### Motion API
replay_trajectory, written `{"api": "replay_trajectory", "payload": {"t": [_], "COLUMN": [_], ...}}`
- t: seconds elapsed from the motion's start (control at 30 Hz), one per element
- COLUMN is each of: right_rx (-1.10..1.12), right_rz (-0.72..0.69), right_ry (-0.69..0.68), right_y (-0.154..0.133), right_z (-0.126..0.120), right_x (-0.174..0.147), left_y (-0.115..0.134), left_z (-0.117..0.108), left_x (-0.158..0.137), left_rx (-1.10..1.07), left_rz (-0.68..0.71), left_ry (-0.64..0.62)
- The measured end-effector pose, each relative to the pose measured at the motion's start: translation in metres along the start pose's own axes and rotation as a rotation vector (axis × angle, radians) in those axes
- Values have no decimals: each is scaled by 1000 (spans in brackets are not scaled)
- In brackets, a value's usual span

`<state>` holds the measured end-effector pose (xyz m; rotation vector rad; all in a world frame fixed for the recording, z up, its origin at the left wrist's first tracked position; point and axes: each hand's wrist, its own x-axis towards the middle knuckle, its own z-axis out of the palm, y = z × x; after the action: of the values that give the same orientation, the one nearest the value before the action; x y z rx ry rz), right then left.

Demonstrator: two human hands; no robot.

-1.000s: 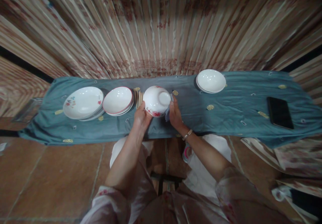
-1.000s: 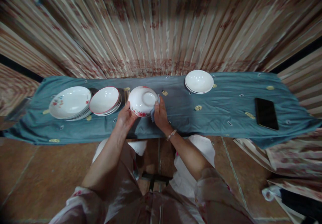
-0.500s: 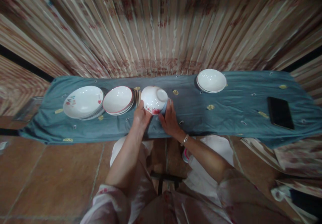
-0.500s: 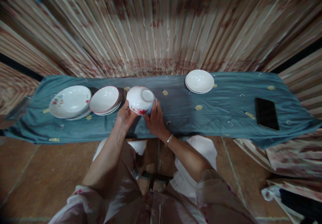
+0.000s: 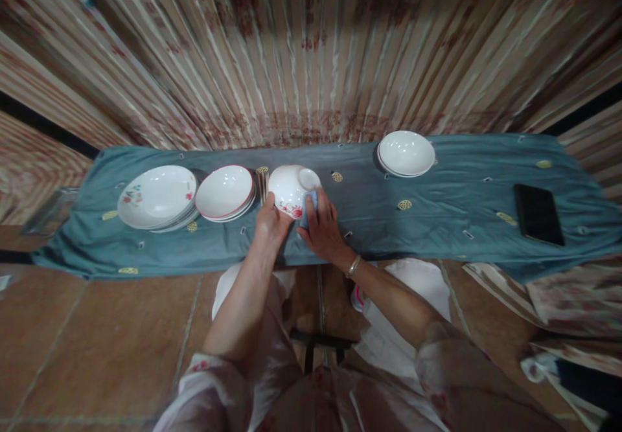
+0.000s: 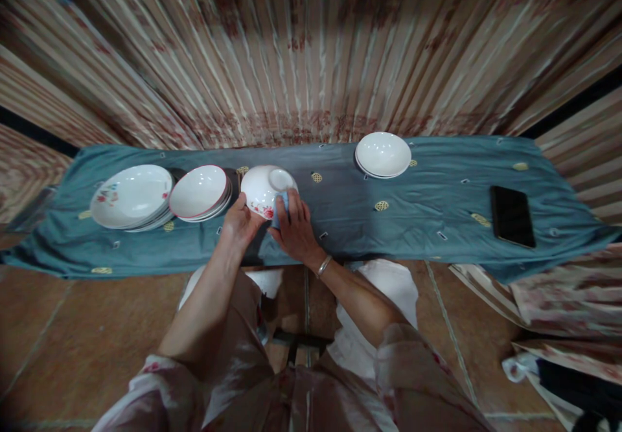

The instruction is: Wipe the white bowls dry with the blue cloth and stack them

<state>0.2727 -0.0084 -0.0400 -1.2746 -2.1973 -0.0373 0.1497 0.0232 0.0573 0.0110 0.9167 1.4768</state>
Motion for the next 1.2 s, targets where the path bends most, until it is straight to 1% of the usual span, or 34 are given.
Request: {"api": "replay_trajectory", "payload": {"t": [0.23,0.37,0.47,0.77,0.93,1.2], "right_rx": [-60,-77,-76,-32,-11,40], "right_rz": [6,-11,7,60,67,89], "right_ry": [27,48,54,35,33,56], "right_y": [1,-1,-2,-1,4,16], "right_z": [-3,-8,-12,-20,-26,-30], "right_x": [6,11,17,31,35,38], "left_y": [0,-5,-10,-17,-19,-21], "left_z": [-2,-6,-9,-14,-12,-8], "left_x": [3,5,6,6,2,-1], "left_rx": [1,20,50,160,209,199], "left_rz": [25,82,119,228,226,214], "left_ry": [5,4,2,-78,-128,-91]}}
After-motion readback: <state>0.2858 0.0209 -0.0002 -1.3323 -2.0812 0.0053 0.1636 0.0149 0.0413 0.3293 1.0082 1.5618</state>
